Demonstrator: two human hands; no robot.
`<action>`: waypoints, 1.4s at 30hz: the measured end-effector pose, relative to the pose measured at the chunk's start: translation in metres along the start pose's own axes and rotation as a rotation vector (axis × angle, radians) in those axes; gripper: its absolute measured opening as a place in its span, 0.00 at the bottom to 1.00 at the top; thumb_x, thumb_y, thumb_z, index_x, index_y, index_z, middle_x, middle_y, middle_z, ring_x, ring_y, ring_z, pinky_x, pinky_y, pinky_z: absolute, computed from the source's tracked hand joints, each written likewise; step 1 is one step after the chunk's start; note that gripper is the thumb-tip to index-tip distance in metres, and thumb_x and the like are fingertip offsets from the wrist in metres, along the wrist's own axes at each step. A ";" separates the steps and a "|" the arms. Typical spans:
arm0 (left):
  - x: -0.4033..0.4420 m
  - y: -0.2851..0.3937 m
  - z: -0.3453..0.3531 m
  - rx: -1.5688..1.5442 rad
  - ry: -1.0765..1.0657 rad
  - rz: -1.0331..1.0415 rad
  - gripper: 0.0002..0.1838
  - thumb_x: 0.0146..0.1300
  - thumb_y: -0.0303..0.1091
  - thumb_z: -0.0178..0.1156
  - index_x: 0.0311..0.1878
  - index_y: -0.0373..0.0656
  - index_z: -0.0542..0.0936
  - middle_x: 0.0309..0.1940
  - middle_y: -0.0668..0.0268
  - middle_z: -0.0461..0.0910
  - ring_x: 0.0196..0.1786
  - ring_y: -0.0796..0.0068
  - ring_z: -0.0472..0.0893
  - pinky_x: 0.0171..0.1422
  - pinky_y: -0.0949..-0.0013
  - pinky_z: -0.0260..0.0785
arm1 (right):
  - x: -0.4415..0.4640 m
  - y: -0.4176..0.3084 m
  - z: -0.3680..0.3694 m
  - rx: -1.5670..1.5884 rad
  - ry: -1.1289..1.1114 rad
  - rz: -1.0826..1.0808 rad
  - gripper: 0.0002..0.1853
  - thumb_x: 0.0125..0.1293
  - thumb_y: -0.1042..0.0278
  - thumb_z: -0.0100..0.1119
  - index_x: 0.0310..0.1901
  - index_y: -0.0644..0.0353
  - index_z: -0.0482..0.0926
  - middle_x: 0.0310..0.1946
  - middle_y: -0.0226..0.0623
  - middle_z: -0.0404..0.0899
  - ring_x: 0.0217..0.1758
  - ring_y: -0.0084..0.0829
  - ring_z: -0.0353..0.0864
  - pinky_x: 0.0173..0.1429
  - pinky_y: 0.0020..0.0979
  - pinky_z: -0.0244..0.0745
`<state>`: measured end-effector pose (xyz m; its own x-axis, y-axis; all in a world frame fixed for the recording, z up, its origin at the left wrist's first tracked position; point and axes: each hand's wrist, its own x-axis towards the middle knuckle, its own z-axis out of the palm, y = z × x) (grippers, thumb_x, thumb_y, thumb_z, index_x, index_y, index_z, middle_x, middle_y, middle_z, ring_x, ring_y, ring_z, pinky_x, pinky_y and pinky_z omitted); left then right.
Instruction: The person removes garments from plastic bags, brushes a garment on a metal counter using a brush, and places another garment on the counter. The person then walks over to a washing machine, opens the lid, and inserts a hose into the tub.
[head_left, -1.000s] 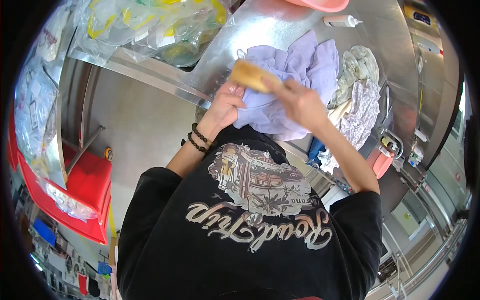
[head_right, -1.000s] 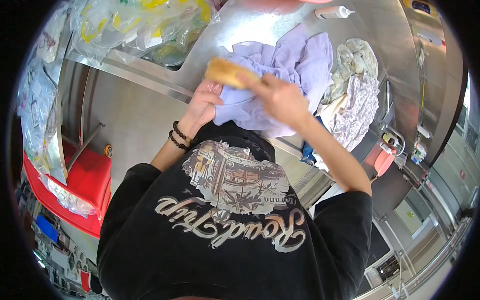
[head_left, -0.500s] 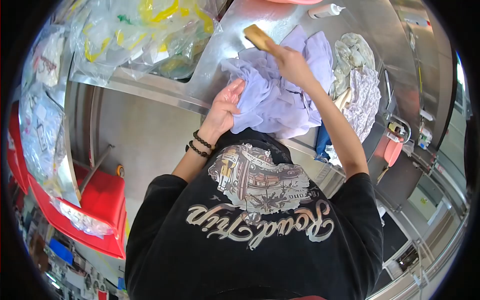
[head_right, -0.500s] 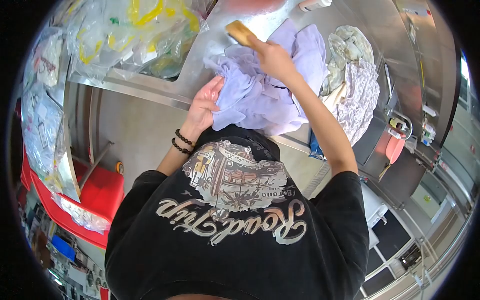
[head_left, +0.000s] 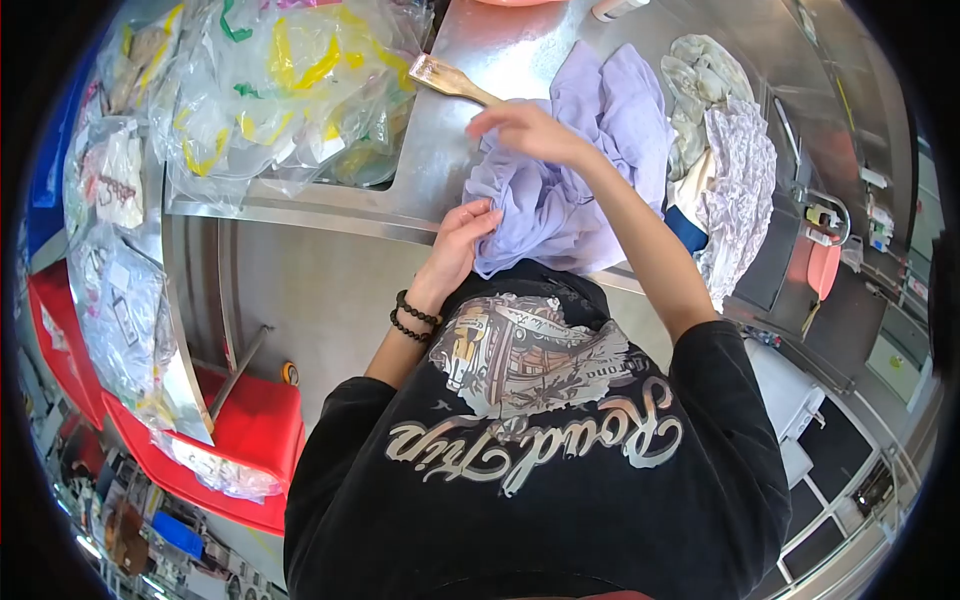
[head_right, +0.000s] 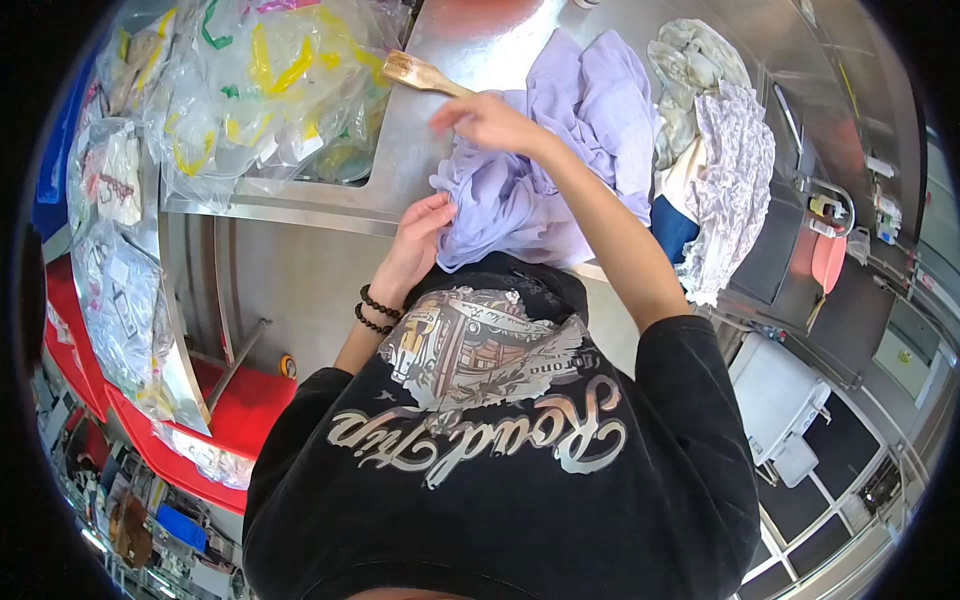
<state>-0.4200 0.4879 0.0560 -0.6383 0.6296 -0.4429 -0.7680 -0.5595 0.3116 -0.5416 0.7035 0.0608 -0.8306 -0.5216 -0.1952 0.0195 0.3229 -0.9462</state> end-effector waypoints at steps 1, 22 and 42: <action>0.002 0.000 0.000 0.031 -0.012 0.003 0.12 0.61 0.20 0.54 0.47 0.36 0.80 0.39 0.68 0.81 0.40 0.82 0.76 0.47 0.81 0.64 | -0.016 -0.004 0.001 0.001 0.008 0.003 0.22 0.55 0.75 0.52 0.52 0.60 0.83 0.44 0.34 0.86 0.44 0.30 0.81 0.49 0.29 0.74; -0.002 0.031 0.121 0.763 -0.395 0.108 0.07 0.59 0.28 0.59 0.28 0.36 0.79 0.20 0.77 0.68 0.23 0.86 0.60 0.26 0.81 0.49 | -0.272 -0.157 -0.062 0.060 0.357 0.111 0.05 0.60 0.80 0.61 0.35 0.61 0.77 0.24 0.23 0.70 0.26 0.16 0.62 0.31 0.17 0.58; 0.021 -0.004 0.188 1.002 -0.612 0.133 0.09 0.53 0.28 0.62 0.20 0.41 0.73 0.17 0.79 0.63 0.22 0.84 0.55 0.27 0.80 0.45 | -0.378 -0.136 -0.090 -0.189 0.302 0.157 0.15 0.51 0.80 0.69 0.41 0.60 0.79 0.21 0.24 0.72 0.25 0.17 0.65 0.32 0.18 0.62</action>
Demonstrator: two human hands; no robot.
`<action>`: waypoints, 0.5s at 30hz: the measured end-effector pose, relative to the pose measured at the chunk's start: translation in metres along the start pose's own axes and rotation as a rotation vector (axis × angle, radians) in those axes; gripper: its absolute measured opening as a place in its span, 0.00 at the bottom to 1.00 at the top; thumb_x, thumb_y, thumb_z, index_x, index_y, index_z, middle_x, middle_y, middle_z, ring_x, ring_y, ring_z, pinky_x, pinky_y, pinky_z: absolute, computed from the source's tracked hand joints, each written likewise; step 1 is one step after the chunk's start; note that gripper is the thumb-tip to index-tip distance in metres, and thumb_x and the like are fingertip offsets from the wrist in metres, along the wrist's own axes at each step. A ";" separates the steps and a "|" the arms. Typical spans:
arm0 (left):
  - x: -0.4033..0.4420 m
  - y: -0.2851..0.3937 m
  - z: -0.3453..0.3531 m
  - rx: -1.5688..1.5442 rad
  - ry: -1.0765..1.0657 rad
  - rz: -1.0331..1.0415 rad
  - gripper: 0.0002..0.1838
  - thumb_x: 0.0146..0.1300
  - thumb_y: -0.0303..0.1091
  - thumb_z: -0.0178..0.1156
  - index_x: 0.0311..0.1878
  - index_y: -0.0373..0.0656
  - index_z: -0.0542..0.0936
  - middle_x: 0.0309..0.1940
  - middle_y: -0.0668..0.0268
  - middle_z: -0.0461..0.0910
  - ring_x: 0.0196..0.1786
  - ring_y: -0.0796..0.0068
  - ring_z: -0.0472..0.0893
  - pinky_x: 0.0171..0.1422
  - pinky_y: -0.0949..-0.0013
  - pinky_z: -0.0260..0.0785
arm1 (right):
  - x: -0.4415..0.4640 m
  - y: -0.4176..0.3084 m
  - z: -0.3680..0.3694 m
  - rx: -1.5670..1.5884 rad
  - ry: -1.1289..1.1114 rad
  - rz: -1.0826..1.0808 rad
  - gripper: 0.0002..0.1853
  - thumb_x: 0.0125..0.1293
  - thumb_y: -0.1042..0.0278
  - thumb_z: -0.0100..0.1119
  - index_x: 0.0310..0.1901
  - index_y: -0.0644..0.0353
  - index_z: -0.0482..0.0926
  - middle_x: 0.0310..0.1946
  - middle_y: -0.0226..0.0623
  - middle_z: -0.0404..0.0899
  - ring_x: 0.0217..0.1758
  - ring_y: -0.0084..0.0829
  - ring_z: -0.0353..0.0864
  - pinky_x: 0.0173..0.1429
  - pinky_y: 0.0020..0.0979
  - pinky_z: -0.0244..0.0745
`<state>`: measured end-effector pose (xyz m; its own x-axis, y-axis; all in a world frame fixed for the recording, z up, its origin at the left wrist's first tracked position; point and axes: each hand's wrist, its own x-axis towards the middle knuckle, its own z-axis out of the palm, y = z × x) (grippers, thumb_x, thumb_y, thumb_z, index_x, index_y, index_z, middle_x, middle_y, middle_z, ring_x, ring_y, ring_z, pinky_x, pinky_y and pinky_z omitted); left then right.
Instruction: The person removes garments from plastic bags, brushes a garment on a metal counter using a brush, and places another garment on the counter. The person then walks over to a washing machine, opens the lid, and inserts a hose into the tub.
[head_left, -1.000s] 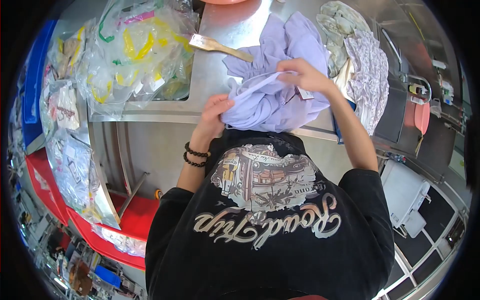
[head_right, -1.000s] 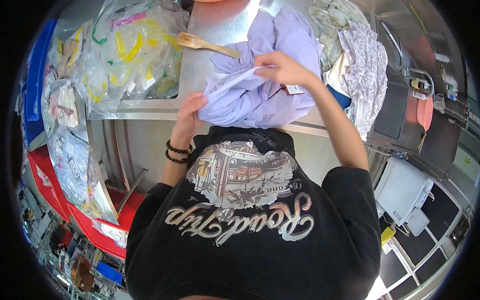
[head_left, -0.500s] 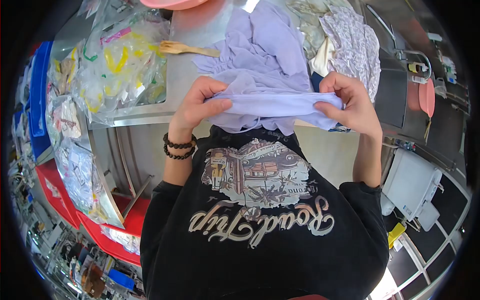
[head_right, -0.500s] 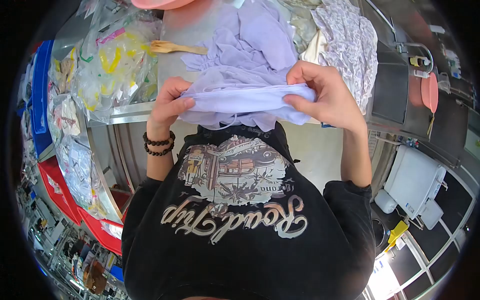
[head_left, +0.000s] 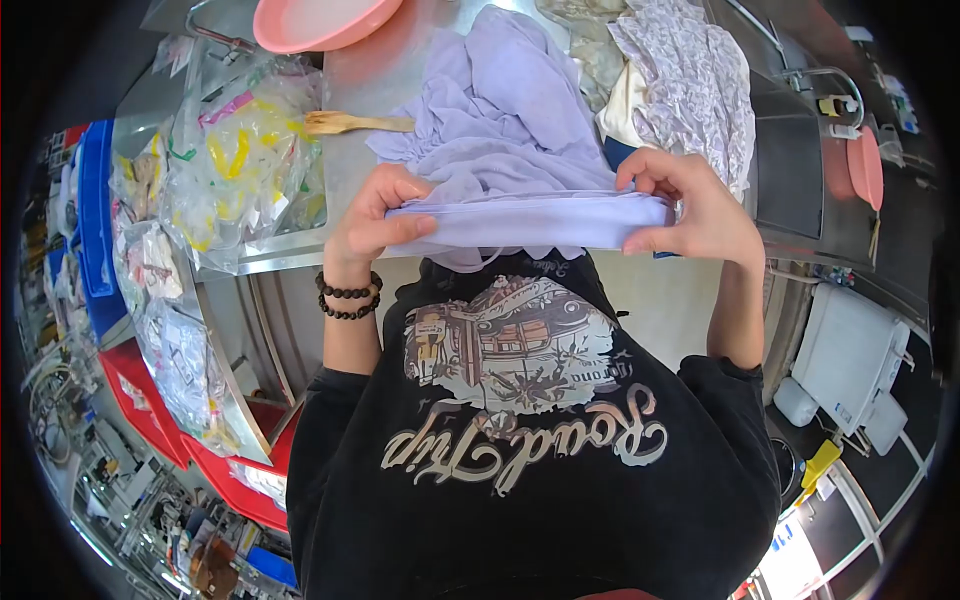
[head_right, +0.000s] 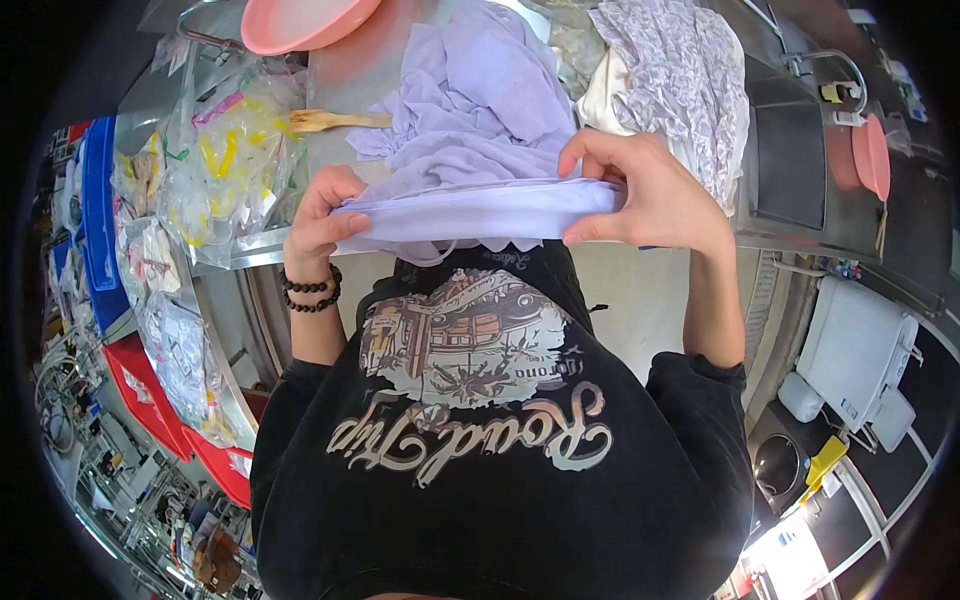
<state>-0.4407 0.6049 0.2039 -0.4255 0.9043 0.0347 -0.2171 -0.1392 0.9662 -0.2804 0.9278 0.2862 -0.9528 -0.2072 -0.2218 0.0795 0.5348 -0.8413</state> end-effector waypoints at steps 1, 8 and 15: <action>0.000 0.000 0.000 0.019 0.004 0.010 0.09 0.52 0.28 0.62 0.20 0.41 0.73 0.17 0.79 0.62 0.22 0.84 0.54 0.27 0.79 0.45 | 0.001 0.002 -0.003 -0.103 -0.037 -0.030 0.15 0.51 0.79 0.70 0.42 0.60 0.79 0.21 0.24 0.72 0.25 0.17 0.66 0.32 0.18 0.63; 0.027 -0.006 -0.002 0.319 0.494 -0.021 0.06 0.58 0.30 0.65 0.31 0.38 0.80 0.22 0.74 0.73 0.25 0.81 0.67 0.31 0.80 0.58 | 0.009 0.033 0.011 0.357 0.062 -0.052 0.11 0.61 0.74 0.65 0.46 0.62 0.78 0.27 0.29 0.76 0.26 0.19 0.70 0.35 0.18 0.67; 0.027 -0.044 0.020 0.586 0.622 -0.296 0.17 0.64 0.43 0.64 0.30 0.36 0.83 0.21 0.66 0.80 0.25 0.77 0.77 0.31 0.76 0.69 | 0.033 0.029 0.054 1.028 0.432 -0.005 0.07 0.71 0.75 0.57 0.48 0.65 0.75 0.36 0.34 0.80 0.31 0.20 0.77 0.39 0.22 0.75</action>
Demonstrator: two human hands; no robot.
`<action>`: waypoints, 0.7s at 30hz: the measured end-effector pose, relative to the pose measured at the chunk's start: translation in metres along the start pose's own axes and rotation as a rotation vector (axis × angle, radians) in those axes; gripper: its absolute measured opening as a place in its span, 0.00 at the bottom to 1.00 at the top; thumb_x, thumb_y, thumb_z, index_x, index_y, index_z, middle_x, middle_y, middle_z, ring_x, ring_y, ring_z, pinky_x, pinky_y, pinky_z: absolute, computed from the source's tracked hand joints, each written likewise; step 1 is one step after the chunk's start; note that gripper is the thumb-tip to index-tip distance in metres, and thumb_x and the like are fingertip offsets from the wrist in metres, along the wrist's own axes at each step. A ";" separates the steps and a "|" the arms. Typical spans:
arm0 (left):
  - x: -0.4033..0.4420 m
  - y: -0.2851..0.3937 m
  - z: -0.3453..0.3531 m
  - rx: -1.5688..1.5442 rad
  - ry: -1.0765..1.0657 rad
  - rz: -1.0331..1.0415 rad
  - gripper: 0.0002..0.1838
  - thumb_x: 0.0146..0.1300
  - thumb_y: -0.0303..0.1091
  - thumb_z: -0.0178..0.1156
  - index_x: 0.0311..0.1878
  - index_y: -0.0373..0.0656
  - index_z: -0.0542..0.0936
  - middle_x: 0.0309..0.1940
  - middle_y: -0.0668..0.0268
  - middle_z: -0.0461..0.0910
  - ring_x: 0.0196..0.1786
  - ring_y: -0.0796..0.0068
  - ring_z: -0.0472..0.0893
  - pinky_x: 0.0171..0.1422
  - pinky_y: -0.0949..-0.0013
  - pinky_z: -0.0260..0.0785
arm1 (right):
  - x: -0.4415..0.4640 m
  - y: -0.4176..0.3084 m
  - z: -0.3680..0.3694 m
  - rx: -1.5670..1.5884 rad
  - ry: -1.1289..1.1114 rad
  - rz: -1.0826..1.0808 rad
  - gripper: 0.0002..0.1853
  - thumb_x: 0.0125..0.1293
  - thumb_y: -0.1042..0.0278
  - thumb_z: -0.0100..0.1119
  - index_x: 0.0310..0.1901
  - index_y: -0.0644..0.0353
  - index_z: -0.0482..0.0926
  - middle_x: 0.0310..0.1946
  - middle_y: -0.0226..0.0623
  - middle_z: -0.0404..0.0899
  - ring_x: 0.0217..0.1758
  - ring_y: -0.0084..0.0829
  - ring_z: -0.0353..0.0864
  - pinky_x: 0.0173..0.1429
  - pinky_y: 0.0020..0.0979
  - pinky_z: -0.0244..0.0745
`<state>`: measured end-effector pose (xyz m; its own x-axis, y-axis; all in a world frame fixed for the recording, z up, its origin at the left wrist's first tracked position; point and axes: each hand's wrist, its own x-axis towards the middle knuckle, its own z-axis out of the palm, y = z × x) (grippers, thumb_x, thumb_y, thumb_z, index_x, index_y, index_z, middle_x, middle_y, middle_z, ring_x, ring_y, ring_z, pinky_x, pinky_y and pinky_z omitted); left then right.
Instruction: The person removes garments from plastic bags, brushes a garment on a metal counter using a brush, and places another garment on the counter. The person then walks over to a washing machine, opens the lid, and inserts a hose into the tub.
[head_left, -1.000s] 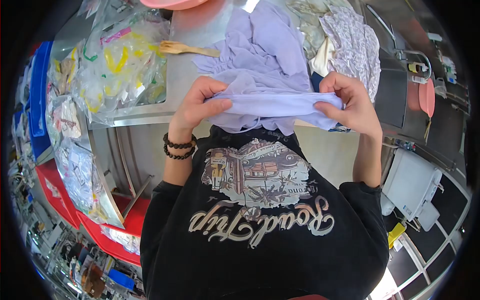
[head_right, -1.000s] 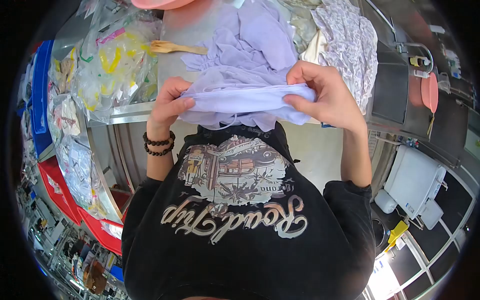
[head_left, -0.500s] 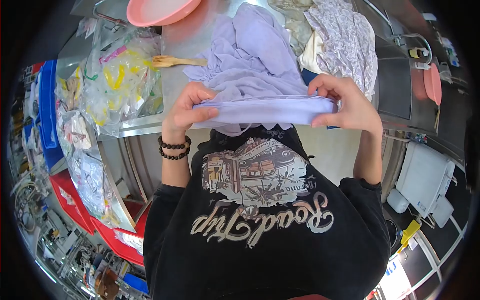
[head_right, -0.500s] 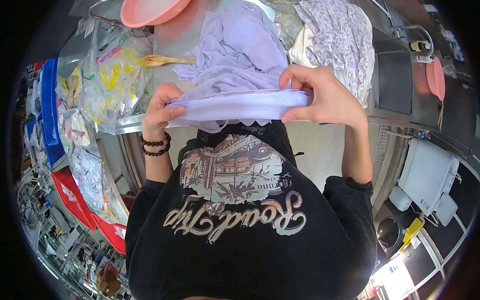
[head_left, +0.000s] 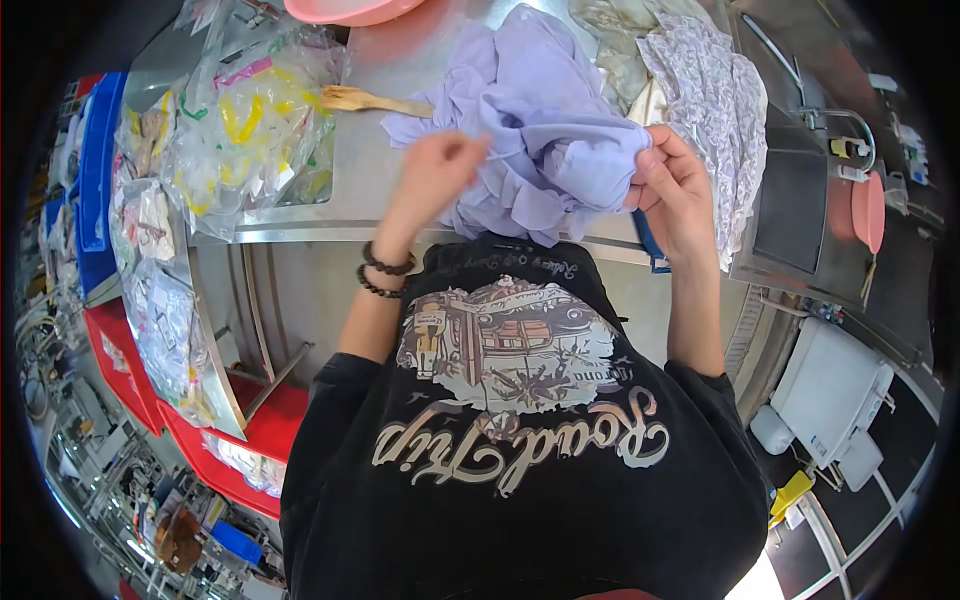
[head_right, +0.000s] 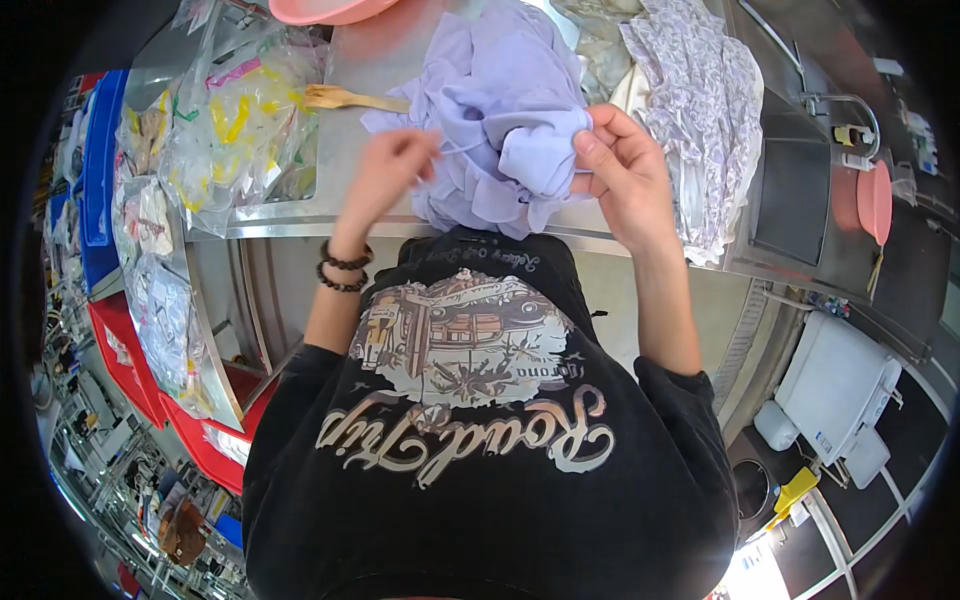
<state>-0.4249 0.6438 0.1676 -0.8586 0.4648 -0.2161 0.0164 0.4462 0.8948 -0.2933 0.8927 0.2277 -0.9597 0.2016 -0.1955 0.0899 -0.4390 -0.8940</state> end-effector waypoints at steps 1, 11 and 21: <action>-0.004 -0.004 0.012 -0.085 -0.270 -0.268 0.21 0.67 0.47 0.62 0.28 0.37 0.82 0.20 0.66 0.80 0.24 0.78 0.77 0.30 0.78 0.69 | -0.001 0.004 0.003 0.087 0.042 0.019 0.07 0.72 0.75 0.56 0.48 0.65 0.74 0.37 0.35 0.80 0.32 0.20 0.78 0.40 0.23 0.76; 0.000 -0.042 0.070 -0.875 -0.589 -0.543 0.11 0.67 0.31 0.61 0.39 0.30 0.82 0.31 0.54 0.86 0.34 0.65 0.88 0.40 0.71 0.83 | -0.019 0.018 0.012 0.147 0.090 -0.222 0.06 0.70 0.77 0.57 0.46 0.64 0.73 0.40 0.38 0.80 0.41 0.25 0.80 0.51 0.33 0.82; -0.024 -0.004 0.053 -1.566 -0.122 -0.281 0.12 0.66 0.19 0.58 0.52 0.36 0.80 0.46 0.57 0.85 0.51 0.61 0.85 0.61 0.59 0.78 | -0.015 0.031 -0.007 0.385 0.625 -0.250 0.06 0.71 0.76 0.57 0.47 0.62 0.73 0.43 0.41 0.80 0.44 0.30 0.81 0.56 0.37 0.82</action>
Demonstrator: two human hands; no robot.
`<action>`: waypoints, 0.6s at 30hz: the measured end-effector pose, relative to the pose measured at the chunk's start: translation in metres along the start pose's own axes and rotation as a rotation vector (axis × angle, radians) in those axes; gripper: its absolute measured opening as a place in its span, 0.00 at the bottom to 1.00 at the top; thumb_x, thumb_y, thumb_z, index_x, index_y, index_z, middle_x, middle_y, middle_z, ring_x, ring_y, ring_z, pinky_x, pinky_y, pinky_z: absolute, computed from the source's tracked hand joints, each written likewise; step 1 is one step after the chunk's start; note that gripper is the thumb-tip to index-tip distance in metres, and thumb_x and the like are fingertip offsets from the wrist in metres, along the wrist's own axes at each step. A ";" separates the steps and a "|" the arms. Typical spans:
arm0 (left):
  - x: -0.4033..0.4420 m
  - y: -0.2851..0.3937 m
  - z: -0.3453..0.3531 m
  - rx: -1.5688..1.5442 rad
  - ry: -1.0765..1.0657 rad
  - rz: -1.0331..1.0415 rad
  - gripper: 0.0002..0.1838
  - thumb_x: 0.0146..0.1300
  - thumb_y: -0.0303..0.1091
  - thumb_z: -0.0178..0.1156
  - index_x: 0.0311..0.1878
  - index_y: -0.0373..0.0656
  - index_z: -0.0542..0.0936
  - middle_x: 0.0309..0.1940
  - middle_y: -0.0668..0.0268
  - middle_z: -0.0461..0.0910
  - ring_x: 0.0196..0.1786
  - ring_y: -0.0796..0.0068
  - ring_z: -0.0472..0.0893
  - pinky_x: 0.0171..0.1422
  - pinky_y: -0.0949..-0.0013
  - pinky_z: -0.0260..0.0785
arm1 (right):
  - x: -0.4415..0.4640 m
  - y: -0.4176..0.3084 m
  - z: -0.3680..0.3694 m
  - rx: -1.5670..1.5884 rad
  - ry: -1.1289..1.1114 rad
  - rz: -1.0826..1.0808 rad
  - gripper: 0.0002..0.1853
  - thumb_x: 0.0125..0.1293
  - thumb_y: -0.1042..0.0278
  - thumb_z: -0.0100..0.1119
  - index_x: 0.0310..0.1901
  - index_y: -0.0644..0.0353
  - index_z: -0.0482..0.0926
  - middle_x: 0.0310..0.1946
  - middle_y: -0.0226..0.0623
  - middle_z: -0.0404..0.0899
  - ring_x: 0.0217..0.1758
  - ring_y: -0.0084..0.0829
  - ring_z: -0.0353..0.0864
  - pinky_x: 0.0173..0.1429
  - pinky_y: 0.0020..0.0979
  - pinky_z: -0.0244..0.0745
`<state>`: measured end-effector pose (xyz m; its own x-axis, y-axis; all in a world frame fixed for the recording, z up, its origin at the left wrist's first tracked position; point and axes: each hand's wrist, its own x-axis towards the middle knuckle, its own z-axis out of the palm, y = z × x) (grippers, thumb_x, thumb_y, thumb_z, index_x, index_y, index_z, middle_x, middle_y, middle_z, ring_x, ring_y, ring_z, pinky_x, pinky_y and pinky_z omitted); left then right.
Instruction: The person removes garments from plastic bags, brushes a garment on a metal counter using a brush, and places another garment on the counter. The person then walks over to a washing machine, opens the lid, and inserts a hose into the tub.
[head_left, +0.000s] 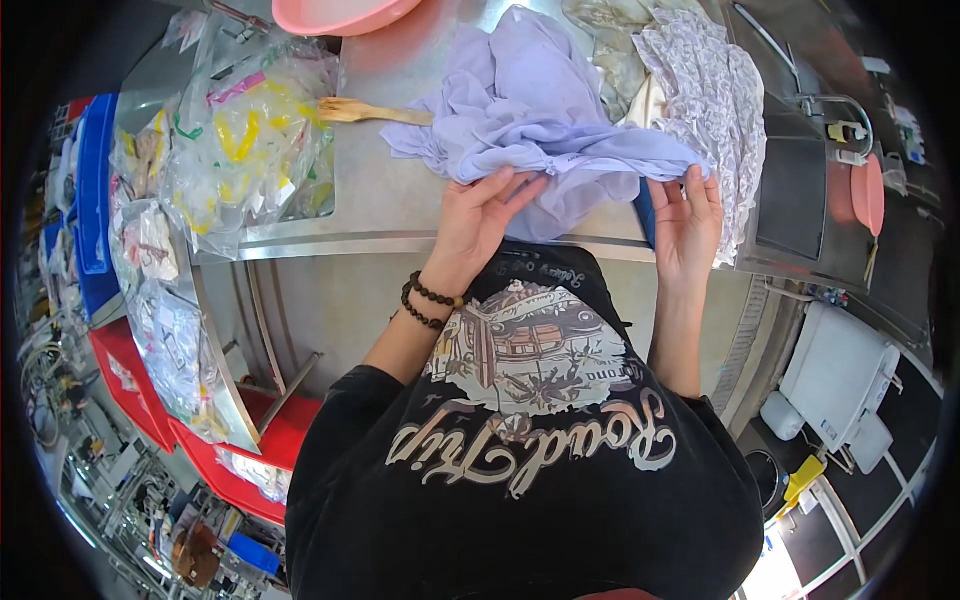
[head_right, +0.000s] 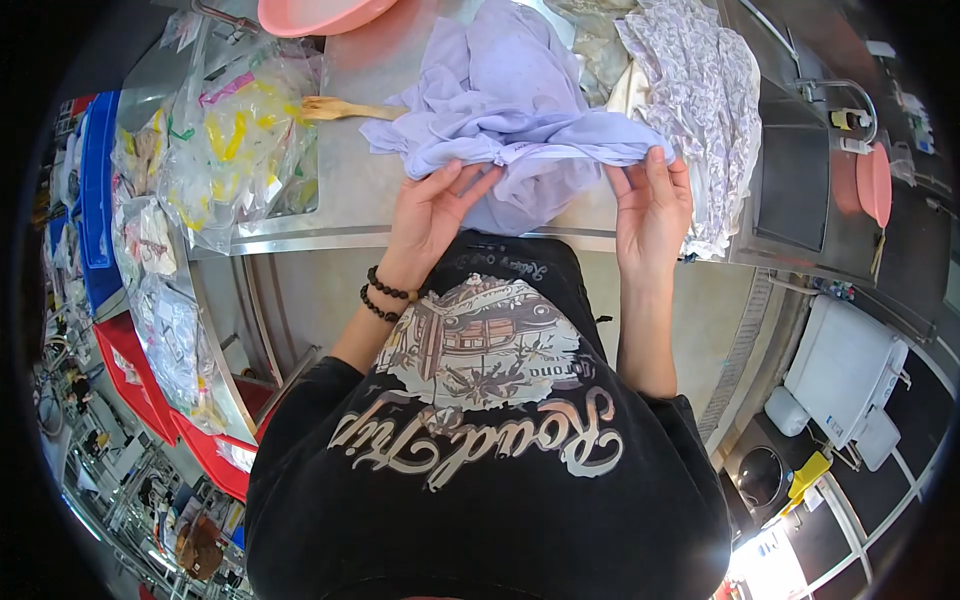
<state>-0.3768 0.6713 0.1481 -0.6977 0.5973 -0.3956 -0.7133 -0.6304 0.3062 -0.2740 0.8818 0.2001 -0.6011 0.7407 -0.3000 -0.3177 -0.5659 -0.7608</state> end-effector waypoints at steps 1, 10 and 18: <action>-0.004 0.001 0.002 0.000 0.005 -0.001 0.12 0.66 0.19 0.58 0.52 0.36 0.80 0.46 0.57 0.85 0.51 0.61 0.85 0.61 0.59 0.78 | -0.001 0.001 -0.002 -0.001 0.003 0.004 0.06 0.71 0.76 0.57 0.47 0.62 0.73 0.43 0.41 0.80 0.44 0.30 0.81 0.56 0.37 0.82; -0.025 0.010 0.014 -0.151 -0.131 -0.013 0.14 0.70 0.21 0.52 0.57 0.38 0.75 0.53 0.58 0.82 0.56 0.57 0.82 0.69 0.48 0.72 | -0.003 0.003 -0.015 0.180 -0.155 0.091 0.10 0.71 0.75 0.57 0.52 0.63 0.71 0.46 0.41 0.78 0.49 0.32 0.81 0.58 0.38 0.82; -0.025 0.017 0.032 -0.002 0.019 0.150 0.12 0.73 0.24 0.52 0.57 0.40 0.71 0.53 0.60 0.81 0.57 0.55 0.82 0.70 0.45 0.70 | -0.008 0.003 -0.014 0.009 -0.026 0.070 0.13 0.70 0.76 0.57 0.55 0.60 0.72 0.45 0.41 0.78 0.47 0.32 0.81 0.56 0.36 0.84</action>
<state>-0.3742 0.6615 0.1910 -0.7954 0.4867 -0.3613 -0.6006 -0.7133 0.3613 -0.2605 0.8791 0.1922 -0.6409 0.6897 -0.3370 -0.2806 -0.6191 -0.7335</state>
